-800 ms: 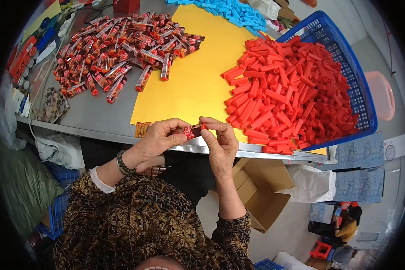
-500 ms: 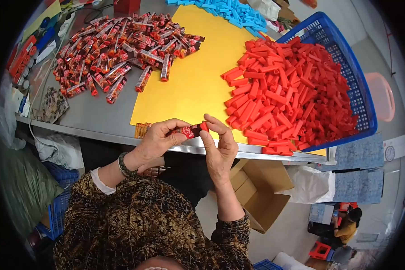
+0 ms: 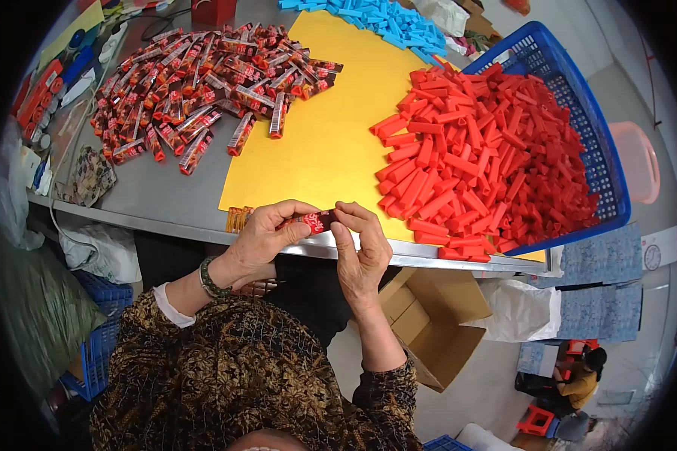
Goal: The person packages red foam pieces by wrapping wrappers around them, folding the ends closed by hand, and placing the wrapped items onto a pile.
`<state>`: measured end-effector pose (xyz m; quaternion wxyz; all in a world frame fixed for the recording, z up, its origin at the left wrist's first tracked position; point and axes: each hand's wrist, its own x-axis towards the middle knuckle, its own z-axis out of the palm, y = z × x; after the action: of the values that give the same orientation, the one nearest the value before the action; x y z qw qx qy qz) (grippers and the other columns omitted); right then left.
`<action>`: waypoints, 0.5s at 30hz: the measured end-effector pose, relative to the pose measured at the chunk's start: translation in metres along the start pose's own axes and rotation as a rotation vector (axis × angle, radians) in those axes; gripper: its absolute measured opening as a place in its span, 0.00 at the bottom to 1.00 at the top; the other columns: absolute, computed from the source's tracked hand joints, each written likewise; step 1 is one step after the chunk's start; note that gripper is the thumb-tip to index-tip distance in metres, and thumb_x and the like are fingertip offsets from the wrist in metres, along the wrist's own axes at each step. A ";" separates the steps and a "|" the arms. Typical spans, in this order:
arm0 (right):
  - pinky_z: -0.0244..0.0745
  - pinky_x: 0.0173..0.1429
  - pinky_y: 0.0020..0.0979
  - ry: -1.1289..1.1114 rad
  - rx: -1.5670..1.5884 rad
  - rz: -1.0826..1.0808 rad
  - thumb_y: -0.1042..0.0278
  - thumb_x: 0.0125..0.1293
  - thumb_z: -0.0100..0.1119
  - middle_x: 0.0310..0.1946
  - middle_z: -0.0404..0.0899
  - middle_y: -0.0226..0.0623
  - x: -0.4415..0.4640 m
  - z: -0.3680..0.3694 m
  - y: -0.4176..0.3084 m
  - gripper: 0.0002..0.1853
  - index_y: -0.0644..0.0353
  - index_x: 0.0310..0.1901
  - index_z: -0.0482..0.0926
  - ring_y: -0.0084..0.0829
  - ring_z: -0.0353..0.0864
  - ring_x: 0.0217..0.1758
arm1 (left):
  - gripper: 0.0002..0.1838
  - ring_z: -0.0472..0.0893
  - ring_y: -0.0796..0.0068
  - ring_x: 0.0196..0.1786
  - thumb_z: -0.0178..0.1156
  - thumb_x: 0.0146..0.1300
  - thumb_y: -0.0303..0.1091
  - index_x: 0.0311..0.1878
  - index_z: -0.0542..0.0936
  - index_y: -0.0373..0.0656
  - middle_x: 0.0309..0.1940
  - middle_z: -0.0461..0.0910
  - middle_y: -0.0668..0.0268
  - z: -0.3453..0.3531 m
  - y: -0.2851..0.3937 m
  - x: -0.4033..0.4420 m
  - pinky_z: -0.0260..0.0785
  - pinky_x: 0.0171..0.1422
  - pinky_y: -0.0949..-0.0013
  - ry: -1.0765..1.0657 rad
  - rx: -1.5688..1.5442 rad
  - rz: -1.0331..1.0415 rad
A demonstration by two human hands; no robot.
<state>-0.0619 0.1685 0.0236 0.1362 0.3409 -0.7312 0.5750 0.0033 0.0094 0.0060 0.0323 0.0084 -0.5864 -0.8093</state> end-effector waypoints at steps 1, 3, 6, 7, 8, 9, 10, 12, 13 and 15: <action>0.76 0.53 0.35 -0.002 0.001 0.004 0.79 0.59 0.65 0.43 0.82 0.46 0.000 0.000 0.000 0.08 0.67 0.41 0.82 0.39 0.82 0.47 | 0.14 0.77 0.84 0.47 0.58 0.67 0.27 0.54 0.77 0.35 0.45 0.80 0.69 0.001 0.001 0.000 0.71 0.54 0.78 0.010 -0.008 -0.014; 0.76 0.53 0.35 -0.008 -0.016 0.012 0.79 0.59 0.65 0.43 0.82 0.46 0.002 0.002 -0.001 0.08 0.67 0.41 0.82 0.40 0.82 0.46 | 0.13 0.77 0.84 0.47 0.58 0.68 0.27 0.54 0.78 0.35 0.44 0.80 0.69 0.001 0.001 -0.001 0.71 0.54 0.78 0.016 -0.007 -0.012; 0.74 0.56 0.36 -0.024 -0.059 -0.005 0.80 0.60 0.64 0.43 0.81 0.46 0.002 0.005 0.000 0.07 0.67 0.40 0.81 0.42 0.82 0.47 | 0.13 0.77 0.85 0.46 0.58 0.68 0.27 0.54 0.78 0.35 0.43 0.80 0.70 -0.004 -0.007 0.001 0.71 0.52 0.78 0.014 0.025 0.036; 0.74 0.57 0.37 -0.029 -0.062 -0.003 0.80 0.61 0.63 0.43 0.81 0.46 0.002 0.007 0.001 0.07 0.66 0.41 0.80 0.42 0.82 0.47 | 0.13 0.77 0.85 0.45 0.58 0.68 0.27 0.53 0.78 0.35 0.43 0.80 0.70 -0.004 -0.007 0.001 0.71 0.51 0.79 0.019 0.042 0.040; 0.74 0.57 0.37 -0.036 -0.065 -0.011 0.80 0.61 0.62 0.43 0.81 0.46 0.002 0.008 0.003 0.07 0.66 0.42 0.80 0.42 0.82 0.47 | 0.13 0.77 0.86 0.46 0.58 0.68 0.27 0.53 0.78 0.35 0.43 0.80 0.70 -0.005 -0.008 0.001 0.71 0.51 0.79 0.030 0.056 0.041; 0.74 0.57 0.36 -0.041 -0.072 -0.016 0.80 0.61 0.62 0.43 0.80 0.45 0.002 0.010 0.004 0.08 0.66 0.42 0.80 0.43 0.82 0.47 | 0.13 0.77 0.86 0.46 0.58 0.68 0.27 0.53 0.78 0.35 0.43 0.80 0.70 -0.006 -0.010 0.002 0.71 0.51 0.79 0.039 0.067 0.041; 0.74 0.57 0.36 -0.045 -0.073 -0.023 0.80 0.62 0.62 0.43 0.80 0.45 0.002 0.011 0.006 0.08 0.66 0.43 0.80 0.43 0.81 0.47 | 0.13 0.77 0.86 0.46 0.58 0.68 0.27 0.54 0.78 0.35 0.44 0.80 0.70 -0.008 -0.013 0.002 0.71 0.52 0.79 0.043 0.077 0.040; 0.74 0.56 0.36 -0.048 -0.079 -0.036 0.80 0.62 0.61 0.43 0.80 0.45 0.002 0.014 0.008 0.08 0.66 0.43 0.79 0.43 0.81 0.47 | 0.13 0.77 0.86 0.46 0.58 0.67 0.26 0.54 0.78 0.35 0.44 0.80 0.70 -0.011 -0.017 0.003 0.71 0.52 0.79 0.047 0.096 0.037; 0.74 0.56 0.36 -0.050 -0.074 -0.039 0.80 0.62 0.61 0.43 0.80 0.45 0.002 0.015 0.009 0.08 0.66 0.43 0.79 0.43 0.81 0.47 | 0.13 0.77 0.86 0.46 0.58 0.67 0.26 0.54 0.78 0.35 0.44 0.80 0.70 -0.011 -0.016 0.002 0.71 0.52 0.79 0.054 0.067 0.033; 0.74 0.55 0.36 -0.051 -0.066 -0.045 0.80 0.62 0.61 0.43 0.80 0.45 0.003 0.018 0.012 0.08 0.66 0.43 0.79 0.43 0.81 0.47 | 0.14 0.77 0.86 0.46 0.58 0.67 0.26 0.55 0.78 0.36 0.44 0.80 0.70 -0.010 -0.012 0.003 0.72 0.51 0.79 0.065 0.008 0.027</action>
<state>-0.0684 0.1524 0.0112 0.1416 0.3672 -0.7451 0.5384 0.0005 0.0033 -0.0088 0.0622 0.0270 -0.5884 -0.8057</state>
